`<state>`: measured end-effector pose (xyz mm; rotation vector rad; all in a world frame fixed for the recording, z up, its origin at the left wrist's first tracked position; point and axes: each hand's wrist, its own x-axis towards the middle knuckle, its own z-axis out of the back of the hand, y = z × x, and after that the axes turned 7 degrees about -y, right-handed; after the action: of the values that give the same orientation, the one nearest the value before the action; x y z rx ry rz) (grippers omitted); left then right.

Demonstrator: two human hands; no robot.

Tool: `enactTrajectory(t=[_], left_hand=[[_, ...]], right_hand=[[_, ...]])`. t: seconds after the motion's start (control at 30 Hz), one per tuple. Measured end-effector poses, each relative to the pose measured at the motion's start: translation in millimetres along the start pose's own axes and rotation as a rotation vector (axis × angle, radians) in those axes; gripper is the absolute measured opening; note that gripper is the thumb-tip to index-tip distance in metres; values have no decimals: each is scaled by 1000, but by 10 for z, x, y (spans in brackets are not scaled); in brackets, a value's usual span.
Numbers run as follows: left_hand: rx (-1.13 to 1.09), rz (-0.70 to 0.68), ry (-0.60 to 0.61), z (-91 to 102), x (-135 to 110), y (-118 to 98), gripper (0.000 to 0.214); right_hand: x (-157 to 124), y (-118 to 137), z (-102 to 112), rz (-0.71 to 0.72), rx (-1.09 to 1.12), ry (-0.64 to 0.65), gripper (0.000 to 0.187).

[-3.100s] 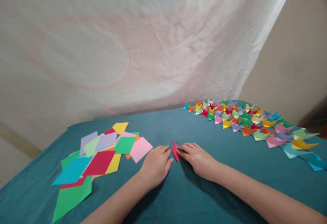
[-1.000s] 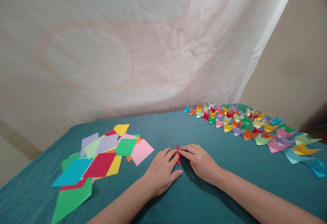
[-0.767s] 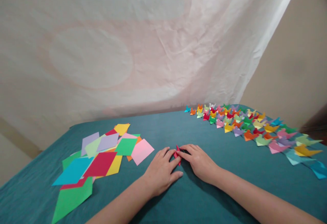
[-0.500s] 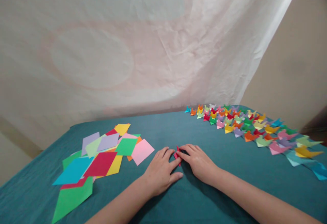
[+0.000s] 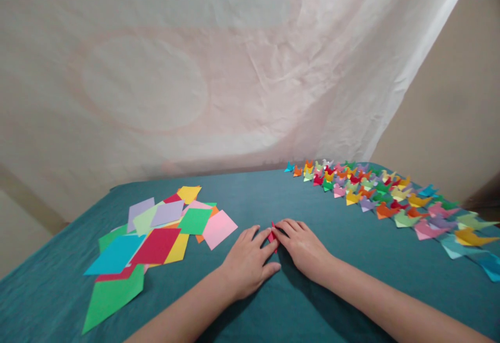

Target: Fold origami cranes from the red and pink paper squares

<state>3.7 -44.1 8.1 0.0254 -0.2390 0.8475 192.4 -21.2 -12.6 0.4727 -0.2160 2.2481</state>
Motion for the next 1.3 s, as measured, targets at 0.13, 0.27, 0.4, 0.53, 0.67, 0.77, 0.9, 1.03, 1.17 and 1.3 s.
enactTrajectory(t=[0.13, 0.27, 0.4, 0.53, 0.67, 0.77, 0.9, 1.03, 1.17, 1.3], left_hand=[[-15, -7, -21, -1, -1, 1, 47], [-5, -8, -16, 10, 0, -14, 43], [-1, -6, -26, 0, -2, -15, 41], [-16, -17, -45, -12, -9, 1, 46], [-24, -4, -27, 5, -12, 7, 50], [-23, 10, 0, 24, -10, 4, 49], [-18, 17, 18, 41, -5, -9, 50], [-17, 19, 26, 56, -3, -17, 49], [-50, -4, 57, 107, -6, 37, 52], [-138, -52, 109, 192, 4, 157, 51]], right_hand=[[76, 36, -29, 22, -84, 18, 29], [173, 71, -37, 35, -159, 36, 24], [284, 73, -46, 29, -182, 50, 19], [361, -2, -50, 26, -170, 72, 18], [284, -178, -21, 31, -31, 103, 31], [144, -270, 21, -17, 88, 126, 53], [-1, -206, 74, 5, 156, 92, 53], [-49, -89, 91, 41, 162, 61, 41], [-64, -72, 91, 33, 163, 53, 38], [-75, -85, 100, 41, 164, 48, 38]])
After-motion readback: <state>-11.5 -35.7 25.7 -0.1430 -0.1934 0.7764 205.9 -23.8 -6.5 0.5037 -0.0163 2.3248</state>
